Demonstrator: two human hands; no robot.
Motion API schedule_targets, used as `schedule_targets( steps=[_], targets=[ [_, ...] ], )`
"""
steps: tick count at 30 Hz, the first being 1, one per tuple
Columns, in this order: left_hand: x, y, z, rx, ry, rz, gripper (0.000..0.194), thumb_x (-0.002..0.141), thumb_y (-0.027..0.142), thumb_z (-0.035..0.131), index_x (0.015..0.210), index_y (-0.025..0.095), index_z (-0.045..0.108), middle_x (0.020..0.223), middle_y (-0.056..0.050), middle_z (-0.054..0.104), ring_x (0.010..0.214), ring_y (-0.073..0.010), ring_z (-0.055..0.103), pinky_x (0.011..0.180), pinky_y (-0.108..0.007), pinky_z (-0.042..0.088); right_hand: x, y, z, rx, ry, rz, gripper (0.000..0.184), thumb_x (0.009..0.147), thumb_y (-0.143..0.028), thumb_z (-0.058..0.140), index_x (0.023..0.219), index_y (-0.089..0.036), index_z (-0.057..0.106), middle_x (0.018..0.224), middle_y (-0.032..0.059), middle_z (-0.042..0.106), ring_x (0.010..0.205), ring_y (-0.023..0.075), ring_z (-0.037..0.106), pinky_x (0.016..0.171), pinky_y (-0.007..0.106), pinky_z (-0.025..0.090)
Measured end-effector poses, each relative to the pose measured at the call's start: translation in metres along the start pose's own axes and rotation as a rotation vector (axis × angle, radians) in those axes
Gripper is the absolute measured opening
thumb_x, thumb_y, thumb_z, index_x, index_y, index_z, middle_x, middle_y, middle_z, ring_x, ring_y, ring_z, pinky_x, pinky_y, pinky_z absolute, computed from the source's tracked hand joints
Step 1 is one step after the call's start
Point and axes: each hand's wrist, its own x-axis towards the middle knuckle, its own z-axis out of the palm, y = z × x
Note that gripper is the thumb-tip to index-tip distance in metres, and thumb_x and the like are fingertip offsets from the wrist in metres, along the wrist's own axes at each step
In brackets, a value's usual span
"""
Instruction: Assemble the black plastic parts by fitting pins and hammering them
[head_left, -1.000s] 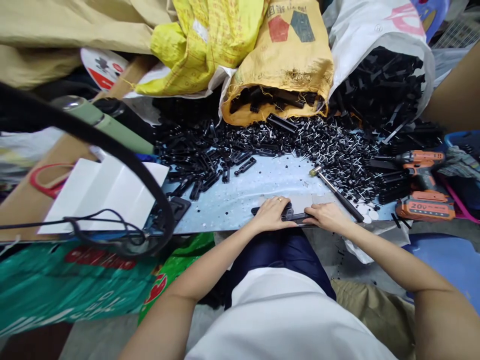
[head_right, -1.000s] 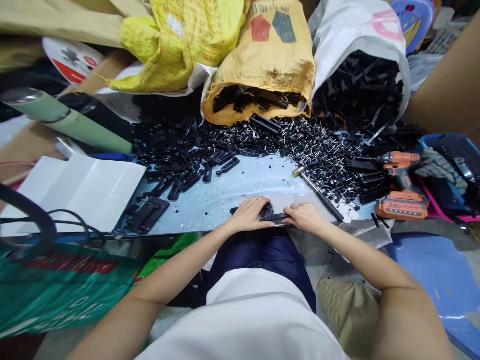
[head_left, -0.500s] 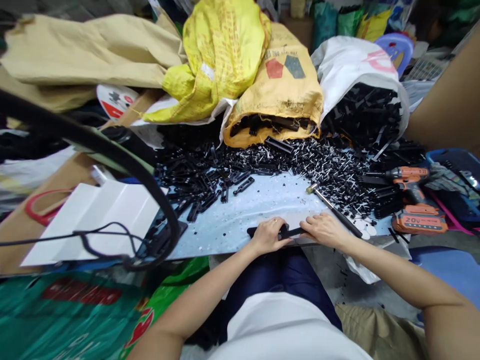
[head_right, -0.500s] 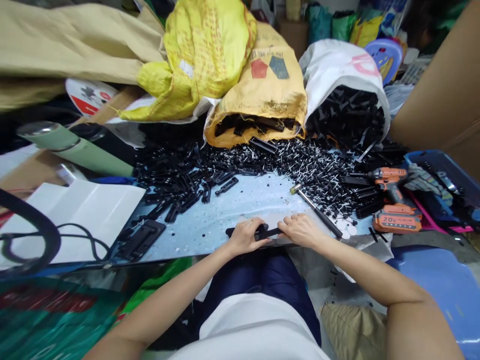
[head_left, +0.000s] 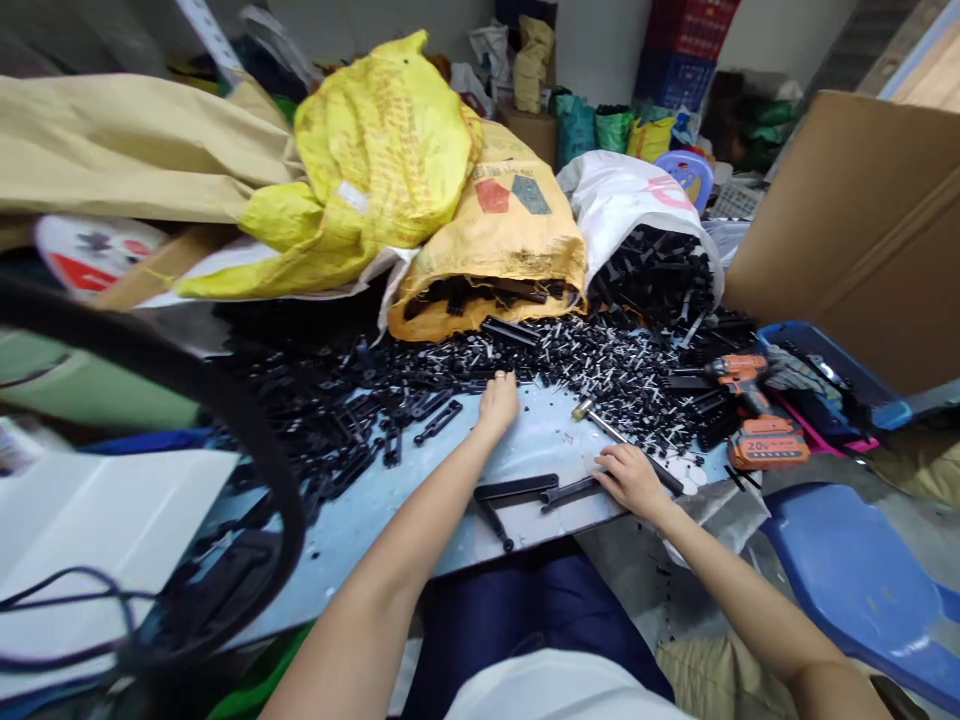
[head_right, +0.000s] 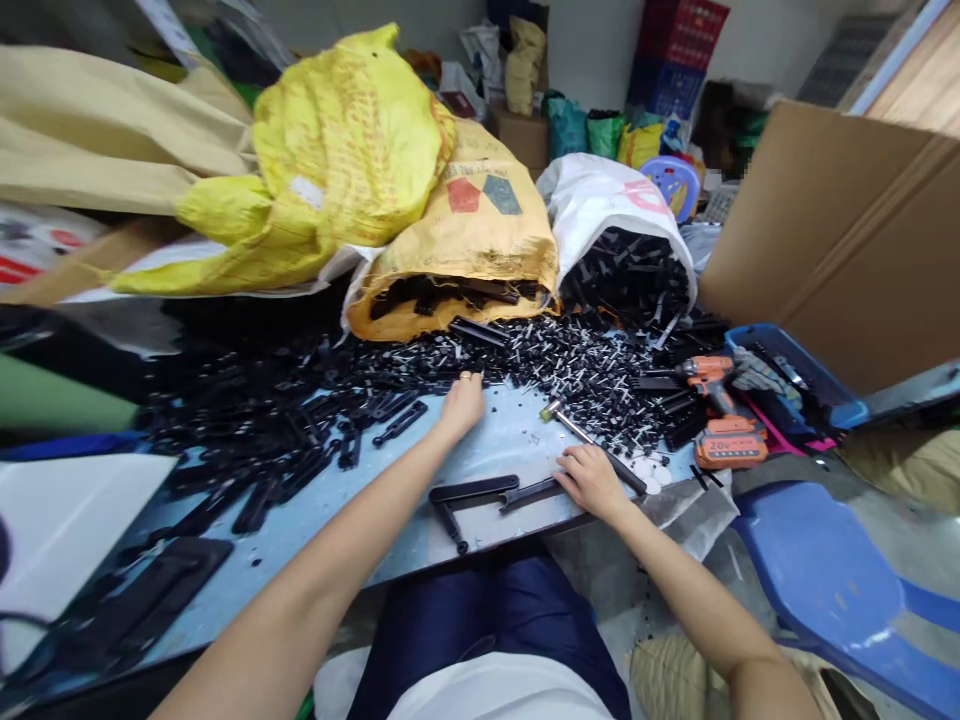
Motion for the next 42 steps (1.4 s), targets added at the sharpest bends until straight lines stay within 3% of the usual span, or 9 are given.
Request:
schedule_targets(
  steps=[3,8,10,14,17,21,24,29,42],
  targets=[
    [0.006,-0.003,0.005,0.009,-0.021,0.061,0.040,0.080,-0.003,0.025,0.104,0.005,0.056,0.105,-0.021,0.057,0.100,-0.0272,0.057,0.079,-0.034,0.047,0.031,0.022,-0.011,-0.042,-0.075,0.156,0.022,0.087,-0.030,0.047,0.098,-0.017,0.061,0.102,0.0095,0.060,0.092,0.0192,0.052,0.079,0.032,0.042],
    [-0.003,-0.004,0.006,0.026,-0.034,0.080,0.037,0.078,-0.002,0.028,0.099,0.005,0.059,0.100,-0.020,0.060,0.092,-0.0262,0.061,0.076,-0.034,0.048,0.097,0.060,-0.017,-0.182,-0.200,0.634,0.025,0.087,-0.023,0.045,0.106,-0.014,0.057,0.109,0.0127,0.057,0.102,0.0226,0.050,0.080,0.031,0.042],
    [-0.013,-0.008,0.003,0.004,0.002,0.078,0.032,0.078,0.003,0.034,0.097,0.007,0.060,0.102,-0.018,0.060,0.092,-0.0257,0.061,0.078,-0.035,0.048,0.114,0.067,-0.014,-0.172,-0.221,0.696,0.023,0.085,-0.018,0.045,0.104,-0.013,0.057,0.108,0.0129,0.058,0.101,0.0225,0.051,0.078,0.030,0.043],
    [-0.058,-0.031,0.002,-0.367,0.259,0.136,0.021,0.075,0.017,0.046,0.088,0.014,0.061,0.090,-0.010,0.065,0.088,-0.0223,0.061,0.081,-0.034,0.048,0.127,0.073,-0.008,-0.125,-0.196,0.716,0.024,0.081,-0.008,0.043,0.099,-0.012,0.058,0.101,0.0137,0.061,0.094,0.0219,0.055,0.075,0.030,0.043],
    [-0.104,-0.048,0.010,-0.773,0.419,0.032,0.020,0.072,0.032,0.050,0.081,0.017,0.061,0.079,-0.006,0.065,0.076,-0.0192,0.063,0.074,-0.032,0.051,0.123,0.071,-0.012,-0.073,-0.147,0.697,0.023,0.081,-0.006,0.042,0.096,-0.011,0.059,0.099,0.0136,0.062,0.093,0.0211,0.057,0.077,0.030,0.043],
    [-0.148,-0.056,0.027,-1.220,0.359,-0.263,0.030,0.063,0.043,0.060,0.075,0.016,0.058,0.069,-0.005,0.066,0.068,-0.0204,0.066,0.065,-0.031,0.053,0.105,0.050,-0.021,-0.005,-0.049,0.603,0.018,0.085,-0.014,0.046,0.095,-0.015,0.060,0.099,0.0078,0.063,0.091,0.0150,0.057,0.081,0.025,0.043],
    [-0.160,-0.054,0.039,-1.362,0.313,-0.356,0.032,0.057,0.043,0.064,0.072,0.017,0.056,0.068,-0.006,0.067,0.068,-0.0216,0.067,0.066,-0.031,0.054,0.081,0.022,-0.017,0.157,0.047,0.464,0.011,0.082,-0.019,0.052,0.087,-0.017,0.062,0.086,0.0036,0.064,0.077,0.0125,0.058,0.072,0.023,0.045],
    [-0.160,-0.055,0.050,-1.336,0.357,-0.384,0.038,0.056,0.048,0.065,0.075,0.017,0.056,0.073,-0.007,0.068,0.071,-0.0213,0.067,0.069,-0.031,0.054,0.040,-0.023,0.006,0.470,0.131,0.283,0.003,0.077,-0.019,0.059,0.078,-0.017,0.062,0.075,0.0023,0.062,0.068,0.0115,0.057,0.063,0.022,0.045],
    [-0.169,-0.063,0.039,-0.927,0.433,-0.279,0.036,0.062,0.051,0.055,0.079,0.020,0.058,0.077,-0.006,0.068,0.073,-0.0233,0.067,0.057,-0.029,0.051,0.019,-0.061,0.029,0.548,0.154,0.373,0.006,0.078,-0.022,0.060,0.080,-0.017,0.060,0.078,0.0035,0.061,0.069,0.0109,0.056,0.064,0.022,0.047]
  ],
)
